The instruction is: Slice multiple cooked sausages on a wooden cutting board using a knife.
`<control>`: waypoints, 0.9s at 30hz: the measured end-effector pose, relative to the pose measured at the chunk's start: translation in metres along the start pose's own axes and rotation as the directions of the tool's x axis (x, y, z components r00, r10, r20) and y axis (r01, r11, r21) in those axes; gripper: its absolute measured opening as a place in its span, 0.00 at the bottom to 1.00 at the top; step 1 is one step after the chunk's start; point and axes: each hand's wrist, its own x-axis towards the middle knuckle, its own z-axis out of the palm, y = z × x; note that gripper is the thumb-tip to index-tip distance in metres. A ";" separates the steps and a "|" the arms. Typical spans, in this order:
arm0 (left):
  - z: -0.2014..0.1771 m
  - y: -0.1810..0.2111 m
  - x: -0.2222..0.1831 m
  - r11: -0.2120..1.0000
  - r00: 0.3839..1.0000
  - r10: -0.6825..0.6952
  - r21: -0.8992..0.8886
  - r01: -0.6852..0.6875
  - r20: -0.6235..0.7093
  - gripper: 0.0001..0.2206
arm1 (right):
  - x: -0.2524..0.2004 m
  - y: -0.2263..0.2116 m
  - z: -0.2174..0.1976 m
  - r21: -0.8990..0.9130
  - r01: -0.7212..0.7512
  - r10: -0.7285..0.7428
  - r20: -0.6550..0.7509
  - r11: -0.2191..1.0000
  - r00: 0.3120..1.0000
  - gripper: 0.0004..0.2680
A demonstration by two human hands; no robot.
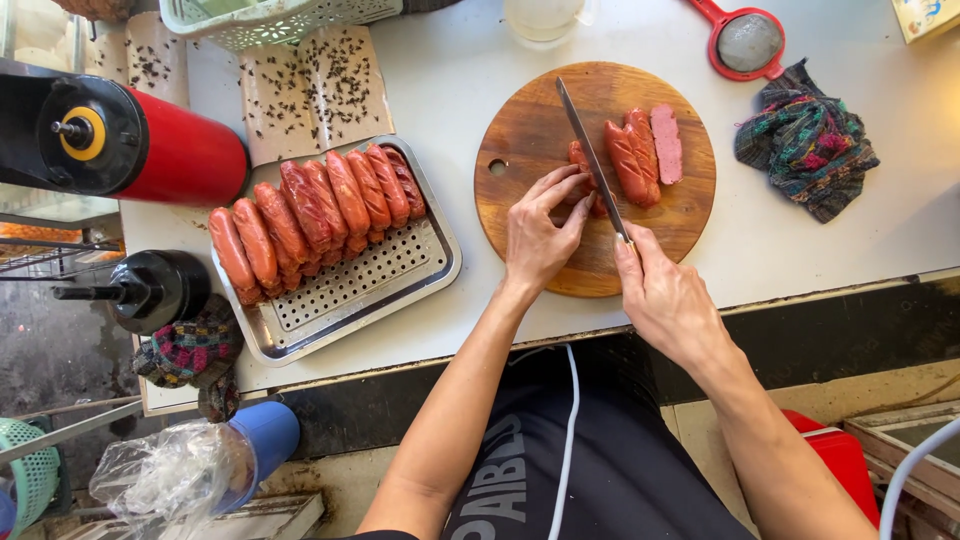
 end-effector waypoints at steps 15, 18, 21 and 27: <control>-0.002 0.005 0.002 0.997 0.997 -0.075 -0.033 0.075 0.008 0.15 | -0.026 0.023 -0.001 -0.038 -0.058 0.061 0.087 0.998 0.994 0.18; 0.000 0.000 0.002 0.997 0.997 -0.072 -0.020 0.072 0.002 0.15 | -0.008 0.020 0.002 -0.045 -0.040 0.044 0.097 0.998 0.994 0.18; 0.002 -0.002 0.001 1.000 0.999 -0.030 0.006 0.030 -0.010 0.15 | 0.012 0.020 0.010 -0.045 -0.021 0.025 0.090 0.999 0.996 0.17; -0.001 0.009 0.003 0.988 0.992 -0.126 -0.082 0.128 0.024 0.15 | 0.006 0.022 0.011 -0.001 0.038 -0.037 0.053 0.999 0.998 0.17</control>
